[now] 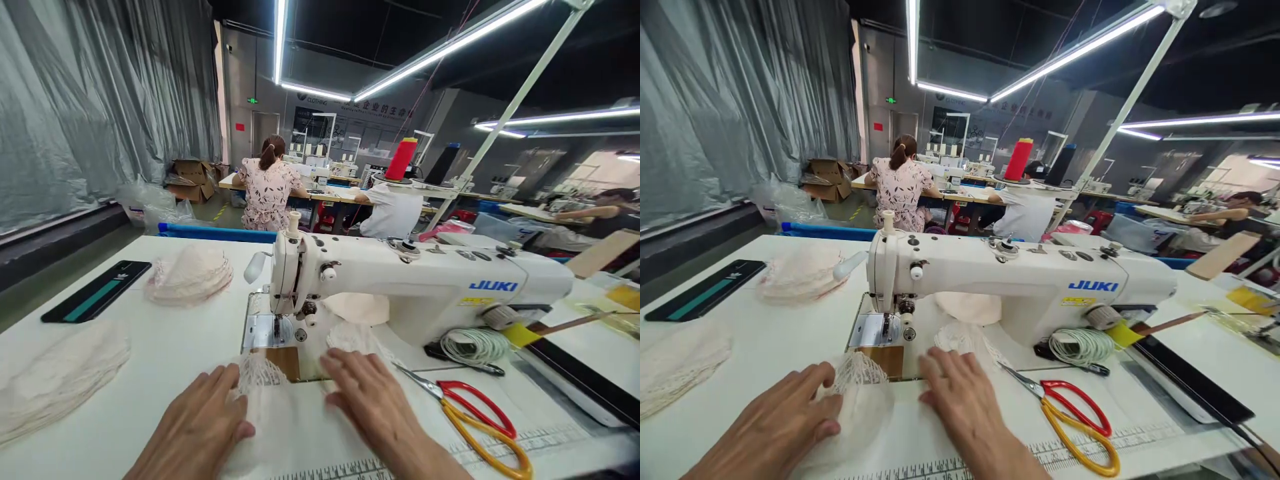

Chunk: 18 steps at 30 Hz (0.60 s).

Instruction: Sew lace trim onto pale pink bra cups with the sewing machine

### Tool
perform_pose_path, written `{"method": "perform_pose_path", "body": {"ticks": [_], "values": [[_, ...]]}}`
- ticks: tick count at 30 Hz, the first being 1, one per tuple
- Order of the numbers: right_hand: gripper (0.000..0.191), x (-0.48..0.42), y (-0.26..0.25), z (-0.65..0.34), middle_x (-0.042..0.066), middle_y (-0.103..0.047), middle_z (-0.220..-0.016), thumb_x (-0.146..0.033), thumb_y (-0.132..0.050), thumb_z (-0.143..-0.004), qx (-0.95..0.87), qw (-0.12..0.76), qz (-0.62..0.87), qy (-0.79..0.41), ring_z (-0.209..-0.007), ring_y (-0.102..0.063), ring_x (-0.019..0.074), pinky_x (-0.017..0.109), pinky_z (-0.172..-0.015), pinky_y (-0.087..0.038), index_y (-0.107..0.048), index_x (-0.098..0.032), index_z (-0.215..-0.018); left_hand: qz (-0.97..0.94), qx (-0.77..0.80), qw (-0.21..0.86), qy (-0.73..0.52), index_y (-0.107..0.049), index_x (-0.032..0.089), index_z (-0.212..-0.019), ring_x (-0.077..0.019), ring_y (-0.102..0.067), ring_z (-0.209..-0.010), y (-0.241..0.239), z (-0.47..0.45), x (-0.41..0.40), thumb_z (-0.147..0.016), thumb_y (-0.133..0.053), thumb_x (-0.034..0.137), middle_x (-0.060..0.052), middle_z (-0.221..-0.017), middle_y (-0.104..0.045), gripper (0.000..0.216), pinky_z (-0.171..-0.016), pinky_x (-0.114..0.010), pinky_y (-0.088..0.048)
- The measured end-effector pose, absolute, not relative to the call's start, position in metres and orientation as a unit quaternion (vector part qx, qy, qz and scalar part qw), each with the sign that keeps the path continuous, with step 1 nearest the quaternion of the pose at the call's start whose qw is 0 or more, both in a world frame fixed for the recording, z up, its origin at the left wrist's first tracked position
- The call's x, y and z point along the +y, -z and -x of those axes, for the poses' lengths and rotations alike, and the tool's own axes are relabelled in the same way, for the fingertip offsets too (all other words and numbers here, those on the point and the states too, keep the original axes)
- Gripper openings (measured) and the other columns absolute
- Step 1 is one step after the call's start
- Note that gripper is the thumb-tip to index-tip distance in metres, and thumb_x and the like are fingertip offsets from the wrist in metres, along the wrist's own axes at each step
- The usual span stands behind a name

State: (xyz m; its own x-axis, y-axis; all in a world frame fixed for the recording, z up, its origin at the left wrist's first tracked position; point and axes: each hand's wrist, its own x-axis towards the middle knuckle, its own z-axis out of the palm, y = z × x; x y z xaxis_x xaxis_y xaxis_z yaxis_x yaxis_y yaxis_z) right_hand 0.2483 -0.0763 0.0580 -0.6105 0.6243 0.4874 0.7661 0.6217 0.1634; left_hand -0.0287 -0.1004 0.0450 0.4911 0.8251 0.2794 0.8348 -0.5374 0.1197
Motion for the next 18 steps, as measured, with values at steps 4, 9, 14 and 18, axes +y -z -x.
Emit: {"method": "perform_pose_path", "body": {"ticks": [4,9,14,18], "values": [[0.026,-0.087,-0.059,-0.205,0.006,-0.061,-0.095,-0.013,-0.039,-0.094,-0.919,0.225,0.301,0.120,-0.075,-0.058,0.0153,0.029,-0.064,-0.041,-0.054,-0.022,-0.112,0.872,-0.417,-0.002,0.257,-0.059,0.022,-0.093,-0.0231,-0.053,-0.096,-0.053,0.017,-0.077,-0.081,-0.037,0.002,-0.007,-0.114,-0.056,0.032,-0.075,-0.034,-0.042],[0.022,-0.089,-0.053,-0.196,0.003,-0.058,-0.071,-0.008,-0.037,-0.090,-0.923,0.268,0.248,0.122,-0.056,-0.047,0.0129,0.027,-0.050,-0.033,-0.058,-0.013,-0.087,0.890,-0.354,-0.171,0.231,-0.061,0.025,-0.101,-0.0181,-0.058,-0.087,-0.058,0.003,-0.047,-0.082,-0.041,0.004,0.001,-0.092,-0.067,0.034,-0.082,-0.034,-0.038],[0.017,-0.094,-0.047,-0.195,-0.001,-0.060,-0.068,-0.001,-0.046,-0.081,-0.906,0.305,0.249,0.154,-0.049,-0.040,0.0104,0.026,-0.043,-0.026,-0.057,-0.014,-0.078,0.835,-0.441,-0.301,0.130,-0.065,0.024,-0.076,-0.0190,-0.057,-0.084,-0.062,-0.002,-0.031,-0.085,-0.046,0.021,0.004,-0.081,-0.069,0.021,-0.077,-0.030,-0.040],[0.019,-0.096,-0.040,-0.184,-0.005,-0.050,-0.052,-0.003,-0.050,-0.079,-0.882,0.331,0.286,0.175,-0.041,-0.031,0.0095,0.026,-0.038,-0.020,-0.054,-0.017,-0.067,0.820,-0.475,-0.297,0.118,-0.063,0.023,-0.073,-0.0203,-0.056,-0.085,-0.065,-0.003,-0.028,-0.085,-0.044,0.027,0.003,-0.080,-0.068,0.023,-0.075,-0.030,-0.040]]}}
